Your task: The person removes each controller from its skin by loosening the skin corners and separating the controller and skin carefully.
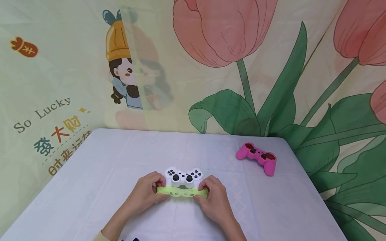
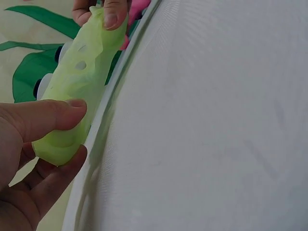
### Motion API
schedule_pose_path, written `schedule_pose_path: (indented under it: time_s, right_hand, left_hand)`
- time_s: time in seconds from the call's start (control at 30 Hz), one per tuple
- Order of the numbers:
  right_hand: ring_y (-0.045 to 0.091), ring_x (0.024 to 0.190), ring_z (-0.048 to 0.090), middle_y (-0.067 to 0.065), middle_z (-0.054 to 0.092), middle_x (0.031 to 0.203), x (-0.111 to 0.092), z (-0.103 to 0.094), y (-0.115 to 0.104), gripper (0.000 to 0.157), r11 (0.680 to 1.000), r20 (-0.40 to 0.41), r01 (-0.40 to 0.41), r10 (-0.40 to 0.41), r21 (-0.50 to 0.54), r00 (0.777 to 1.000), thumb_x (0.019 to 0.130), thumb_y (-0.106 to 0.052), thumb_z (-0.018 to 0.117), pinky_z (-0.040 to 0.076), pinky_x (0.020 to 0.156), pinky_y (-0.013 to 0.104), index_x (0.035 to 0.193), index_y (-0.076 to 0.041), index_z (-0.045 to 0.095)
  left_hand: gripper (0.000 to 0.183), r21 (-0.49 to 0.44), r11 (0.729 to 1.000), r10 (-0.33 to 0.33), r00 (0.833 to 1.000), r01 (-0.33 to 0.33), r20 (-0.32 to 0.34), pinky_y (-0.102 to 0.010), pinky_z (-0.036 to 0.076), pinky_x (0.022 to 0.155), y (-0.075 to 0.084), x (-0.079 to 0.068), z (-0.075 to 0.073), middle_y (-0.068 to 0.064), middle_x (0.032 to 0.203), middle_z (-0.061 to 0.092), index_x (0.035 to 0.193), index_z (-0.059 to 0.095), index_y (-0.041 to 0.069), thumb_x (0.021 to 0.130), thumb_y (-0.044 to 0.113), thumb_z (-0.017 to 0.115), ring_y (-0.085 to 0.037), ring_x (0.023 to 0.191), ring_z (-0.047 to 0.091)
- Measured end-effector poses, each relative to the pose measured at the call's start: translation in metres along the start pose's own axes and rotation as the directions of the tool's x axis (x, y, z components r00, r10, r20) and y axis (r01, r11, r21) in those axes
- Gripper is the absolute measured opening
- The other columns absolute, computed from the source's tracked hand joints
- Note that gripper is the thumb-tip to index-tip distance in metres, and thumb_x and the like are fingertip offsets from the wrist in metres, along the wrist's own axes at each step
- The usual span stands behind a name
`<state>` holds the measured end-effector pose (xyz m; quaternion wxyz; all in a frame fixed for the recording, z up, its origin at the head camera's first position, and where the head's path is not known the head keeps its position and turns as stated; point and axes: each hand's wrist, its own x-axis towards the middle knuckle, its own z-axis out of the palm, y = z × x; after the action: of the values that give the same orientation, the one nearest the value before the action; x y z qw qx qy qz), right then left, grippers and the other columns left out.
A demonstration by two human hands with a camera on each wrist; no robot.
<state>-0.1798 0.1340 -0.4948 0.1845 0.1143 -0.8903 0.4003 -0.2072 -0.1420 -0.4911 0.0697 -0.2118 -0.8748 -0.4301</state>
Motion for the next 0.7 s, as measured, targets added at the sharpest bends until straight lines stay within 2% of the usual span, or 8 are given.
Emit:
schedule_pose_path:
  time_s: [0.2, 0.37, 0.47, 0.6, 0.7]
  right_hand:
    - [0.009, 0.077, 0.056, -0.015, 0.056, 0.083, 0.0015, -0.0001, -0.0018, 0.051, 1.000, -0.023, -0.006, 0.006, -0.011, 1.000, 0.061, -0.005, 0.103, 0.049, 0.070, 0.024, 0.078, -0.026, 0.061]
    - [0.006, 0.076, 0.055, -0.014, 0.057, 0.081, 0.0017, 0.0004, -0.0018, 0.049, 1.000, -0.035, 0.003, -0.004, -0.008, 0.999, 0.061, -0.006, 0.104, 0.051, 0.070, 0.025, 0.078, -0.026, 0.062]
    - [0.007, 0.079, 0.056, -0.013, 0.059, 0.085, 0.0021, 0.0008, -0.0002, 0.047, 1.000, -0.040, -0.010, 0.010, 0.012, 0.999, 0.062, -0.007, 0.104, 0.053, 0.071, 0.024, 0.082, -0.024, 0.065]
    - [0.010, 0.087, 0.058, -0.009, 0.061, 0.095, 0.0024, -0.0002, 0.0038, 0.049, 0.994, 0.001, -0.083, 0.083, 0.074, 0.997, 0.063, -0.005, 0.103, 0.056, 0.078, 0.024, 0.092, -0.021, 0.067]
    - [0.013, 0.092, 0.061, -0.003, 0.062, 0.102, 0.0033, -0.0020, 0.0072, 0.051, 0.973, 0.065, -0.173, 0.165, 0.152, 0.984, 0.064, -0.005, 0.102, 0.058, 0.083, 0.024, 0.099, -0.018, 0.067]
  left_hand:
    - [0.045, 0.021, 1.000, -0.014, 1.000, 0.014, -0.016, -0.023, 0.050, 0.067, 0.0011, 0.0008, 0.0007, 0.012, 0.081, 0.056, 0.085, 0.061, 0.028, 0.069, 0.012, 0.100, -0.011, 0.074, 0.057]
    - [0.044, 0.027, 0.998, -0.063, 0.998, 0.064, -0.024, -0.023, 0.048, 0.066, 0.0014, 0.0017, 0.0010, 0.012, 0.079, 0.056, 0.083, 0.061, 0.029, 0.069, 0.013, 0.100, -0.010, 0.073, 0.055]
    - [0.045, 0.019, 0.995, -0.097, 0.995, 0.098, -0.030, -0.022, 0.047, 0.067, 0.0017, 0.0020, 0.0011, 0.010, 0.081, 0.056, 0.087, 0.062, 0.027, 0.069, 0.011, 0.100, -0.011, 0.075, 0.054]
    - [0.047, -0.007, 0.992, -0.124, 0.992, 0.124, -0.005, -0.023, 0.047, 0.070, 0.0007, 0.0027, 0.0014, 0.006, 0.088, 0.056, 0.093, 0.061, 0.023, 0.069, 0.010, 0.100, -0.013, 0.080, 0.054]
    - [0.051, -0.044, 0.987, -0.152, 0.988, 0.153, 0.019, -0.023, 0.048, 0.073, -0.0012, 0.0024, 0.0013, 0.003, 0.093, 0.055, 0.098, 0.060, 0.020, 0.067, 0.013, 0.101, -0.014, 0.083, 0.055]
